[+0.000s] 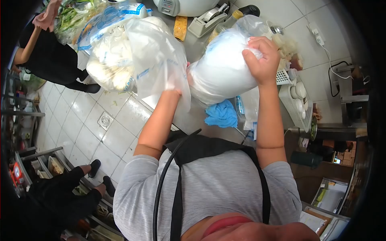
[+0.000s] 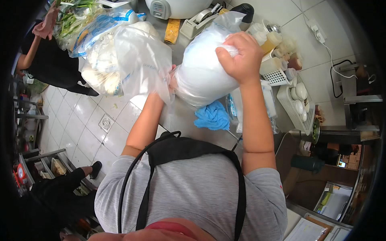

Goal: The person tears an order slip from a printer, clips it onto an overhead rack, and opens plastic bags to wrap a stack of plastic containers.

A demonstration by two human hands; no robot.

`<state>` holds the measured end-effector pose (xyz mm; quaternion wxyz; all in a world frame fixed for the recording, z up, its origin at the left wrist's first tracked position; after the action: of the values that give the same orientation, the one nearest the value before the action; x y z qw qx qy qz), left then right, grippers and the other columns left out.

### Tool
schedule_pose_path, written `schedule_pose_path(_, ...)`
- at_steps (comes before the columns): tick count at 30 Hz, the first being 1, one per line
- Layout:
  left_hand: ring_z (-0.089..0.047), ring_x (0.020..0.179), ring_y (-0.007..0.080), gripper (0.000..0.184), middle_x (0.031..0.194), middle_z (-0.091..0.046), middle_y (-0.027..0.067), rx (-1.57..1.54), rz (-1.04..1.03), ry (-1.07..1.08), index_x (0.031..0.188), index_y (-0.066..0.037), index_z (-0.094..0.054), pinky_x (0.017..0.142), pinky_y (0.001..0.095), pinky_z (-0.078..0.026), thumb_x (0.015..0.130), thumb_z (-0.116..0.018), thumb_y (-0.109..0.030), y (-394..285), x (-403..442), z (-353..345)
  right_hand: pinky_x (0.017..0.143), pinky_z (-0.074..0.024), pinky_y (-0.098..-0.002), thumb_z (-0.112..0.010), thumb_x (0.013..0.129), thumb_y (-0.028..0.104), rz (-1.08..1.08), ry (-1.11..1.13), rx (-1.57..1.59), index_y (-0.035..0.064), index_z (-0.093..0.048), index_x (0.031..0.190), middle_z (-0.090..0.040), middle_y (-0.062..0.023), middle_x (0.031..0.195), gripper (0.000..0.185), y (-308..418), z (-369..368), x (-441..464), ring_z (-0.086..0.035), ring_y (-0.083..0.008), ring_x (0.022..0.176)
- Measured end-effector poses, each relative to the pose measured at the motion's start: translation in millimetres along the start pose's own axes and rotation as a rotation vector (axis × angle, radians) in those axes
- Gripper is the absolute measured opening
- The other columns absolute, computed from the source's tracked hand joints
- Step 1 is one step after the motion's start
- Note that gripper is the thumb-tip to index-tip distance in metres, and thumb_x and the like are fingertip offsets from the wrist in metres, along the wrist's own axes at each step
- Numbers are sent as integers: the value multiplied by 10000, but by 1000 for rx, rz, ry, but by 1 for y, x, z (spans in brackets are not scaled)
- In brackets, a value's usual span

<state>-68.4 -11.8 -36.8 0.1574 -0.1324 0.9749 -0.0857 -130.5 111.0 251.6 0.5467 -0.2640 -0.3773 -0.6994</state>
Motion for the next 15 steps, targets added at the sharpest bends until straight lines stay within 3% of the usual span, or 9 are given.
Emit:
schedule_pose_path(2, -526, 696, 196, 314, 824, -526, 83, 34, 16, -180, 987, -18, -478, 540, 289, -455, 842, -426, -291, 1, 9, 6, 614, -421, -313, -621, 530, 175, 63, 12, 86, 40, -524, 608, -557, -85, 662, 184, 2, -4, 1, -545, -255, 663)
schedule_pose_path(10, -523, 673, 188, 313, 798, -521, 79, 113, -22, 48, 992, -23, -475, 532, 285, -452, 841, -419, -290, 13, 10, -5, 719, -397, -326, -632, 567, 212, 129, 142, 409, 28, -531, 628, -571, -85, 721, 219, -11, -7, 7, -544, -256, 774)
schedule_pose_path(15, -521, 659, 183, 312, 782, -518, 77, 196, -23, 69, 996, -26, -474, 528, 282, -449, 840, -414, -290, 7, 2, -6, 787, -371, -353, -608, 662, 284, -96, 135, 127, 23, -559, 696, -537, -128, 945, 267, -5, -2, 6, -485, -283, 940)
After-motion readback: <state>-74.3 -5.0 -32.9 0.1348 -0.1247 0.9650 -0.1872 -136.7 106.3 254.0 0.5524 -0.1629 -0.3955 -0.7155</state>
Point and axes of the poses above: each hand's wrist, its own x-axis towards the middle knuckle, its own z-axis out of the back of the hand, y = z × x, the point moved 6 cm from there along x, towards the middle knuckle
